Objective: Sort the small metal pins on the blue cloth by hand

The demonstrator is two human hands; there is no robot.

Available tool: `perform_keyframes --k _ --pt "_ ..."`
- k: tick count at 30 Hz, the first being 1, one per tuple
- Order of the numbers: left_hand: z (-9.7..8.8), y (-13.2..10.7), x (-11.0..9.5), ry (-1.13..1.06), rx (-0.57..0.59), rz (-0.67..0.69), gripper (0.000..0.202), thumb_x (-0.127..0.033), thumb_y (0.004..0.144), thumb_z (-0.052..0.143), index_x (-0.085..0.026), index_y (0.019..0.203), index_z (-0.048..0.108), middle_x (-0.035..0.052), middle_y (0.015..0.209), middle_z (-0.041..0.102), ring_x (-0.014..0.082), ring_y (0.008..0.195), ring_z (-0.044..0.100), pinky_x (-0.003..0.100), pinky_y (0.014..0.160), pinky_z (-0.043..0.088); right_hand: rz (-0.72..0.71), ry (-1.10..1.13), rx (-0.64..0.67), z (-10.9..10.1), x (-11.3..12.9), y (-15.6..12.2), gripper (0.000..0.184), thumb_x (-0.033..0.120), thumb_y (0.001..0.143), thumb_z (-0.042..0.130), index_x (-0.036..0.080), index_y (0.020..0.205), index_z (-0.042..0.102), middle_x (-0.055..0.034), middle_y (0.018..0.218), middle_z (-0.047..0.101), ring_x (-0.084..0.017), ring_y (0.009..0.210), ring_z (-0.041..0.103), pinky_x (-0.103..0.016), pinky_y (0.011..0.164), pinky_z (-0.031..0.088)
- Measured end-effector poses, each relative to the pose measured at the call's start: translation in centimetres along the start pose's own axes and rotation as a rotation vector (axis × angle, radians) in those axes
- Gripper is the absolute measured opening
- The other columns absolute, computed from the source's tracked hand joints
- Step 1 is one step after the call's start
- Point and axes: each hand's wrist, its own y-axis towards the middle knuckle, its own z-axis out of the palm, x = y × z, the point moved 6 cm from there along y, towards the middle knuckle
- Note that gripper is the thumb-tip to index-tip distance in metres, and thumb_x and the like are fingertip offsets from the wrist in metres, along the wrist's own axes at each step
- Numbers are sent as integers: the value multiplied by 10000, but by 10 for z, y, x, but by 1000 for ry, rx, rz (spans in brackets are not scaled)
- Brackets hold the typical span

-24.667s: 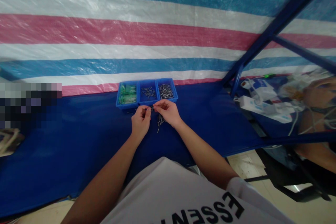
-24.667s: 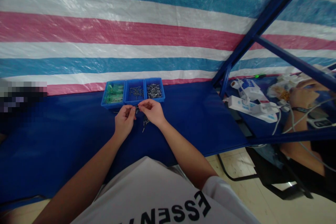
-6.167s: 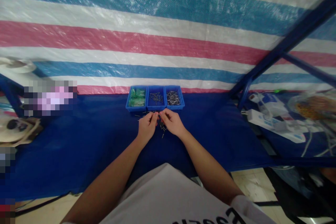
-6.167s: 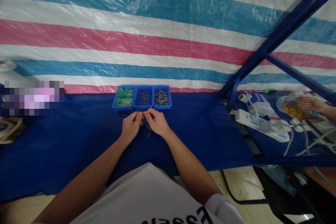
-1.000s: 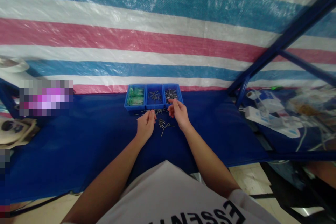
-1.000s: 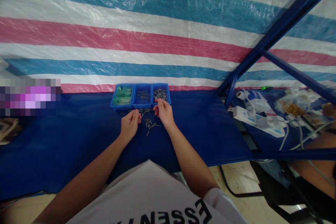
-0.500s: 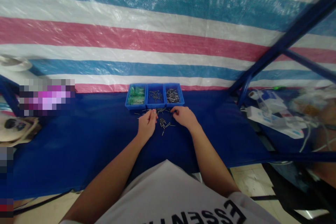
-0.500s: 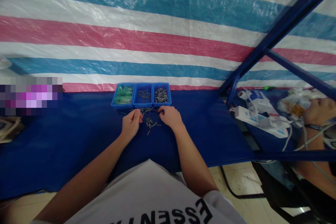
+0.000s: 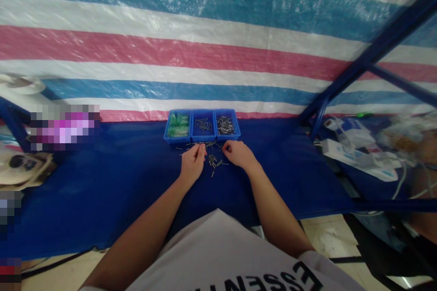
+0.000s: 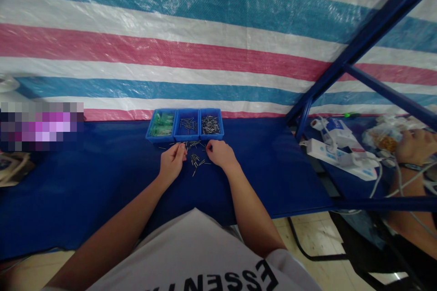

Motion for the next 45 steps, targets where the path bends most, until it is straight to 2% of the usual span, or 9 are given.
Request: perform_keyframes --k 4,8,10,12,14,21,27,38,45 --pt "0 0 1 -2 -2 11 380 -432 930 419 -192 674 563 -29 526 536 112 513 526 238 563 410 -36 57 -31 1 8 0 100 187 821 570 193 859 663 -41 721 655 -159 645 573 -252 594 351" --pt "3 2 2 -59 -3 19 239 -408 854 568 -196 954 613 -25 675 610 109 574 570 226 561 436 -172 237 -34 4 25 -3 104 224 849 536 179 879 624 11 656 583 -119 576 504 -233 564 336" --pt "5 2 2 -81 25 29 262 -370 837 593 -196 1034 604 -1 773 649 114 624 604 229 579 459 -253 277 -59 4 33 -5 89 213 846 532 171 851 610 -8 728 588 -124 650 523 -235 618 373" --pt "7 3 2 -75 34 45 230 -334 838 587 -192 1018 614 21 826 667 119 651 616 239 602 477 -321 284 -104 3 40 -7 82 204 849 525 167 828 596 -38 822 598 -144 760 545 -252 704 404" --pt "5 3 1 -45 14 64 203 -308 838 582 -194 1000 626 29 847 674 122 668 617 247 622 486 -349 310 -112 4 44 -9 93 204 869 501 169 851 584 -46 854 605 -149 785 549 -260 730 410" --pt "1 3 -3 -15 -45 112 167 -291 835 587 -197 967 628 40 903 676 118 662 602 249 616 481 -358 448 -54 5 47 -9 132 222 920 449 179 947 571 -24 832 631 -130 718 563 -239 678 413" --pt "2 4 3 -62 -56 109 160 -292 840 580 -200 967 612 32 911 674 110 647 608 247 623 489 -332 505 -112 5 45 -7 163 245 928 470 182 961 616 -32 871 666 -128 746 588 -239 714 435" --pt "3 4 6 -170 -34 32 181 -329 855 570 -199 980 590 15 877 648 87 577 592 223 559 485 -306 574 -230 4 43 -5 162 267 885 564 178 943 685 -42 860 684 -126 703 586 -241 672 457" --pt "3 4 2 -212 -27 78 182 -325 915 487 -192 1017 556 -32 713 563 72 508 527 208 513 435 -295 612 -245 3 43 -6 147 231 850 610 179 958 694 -38 831 687 -133 687 596 -247 644 461"
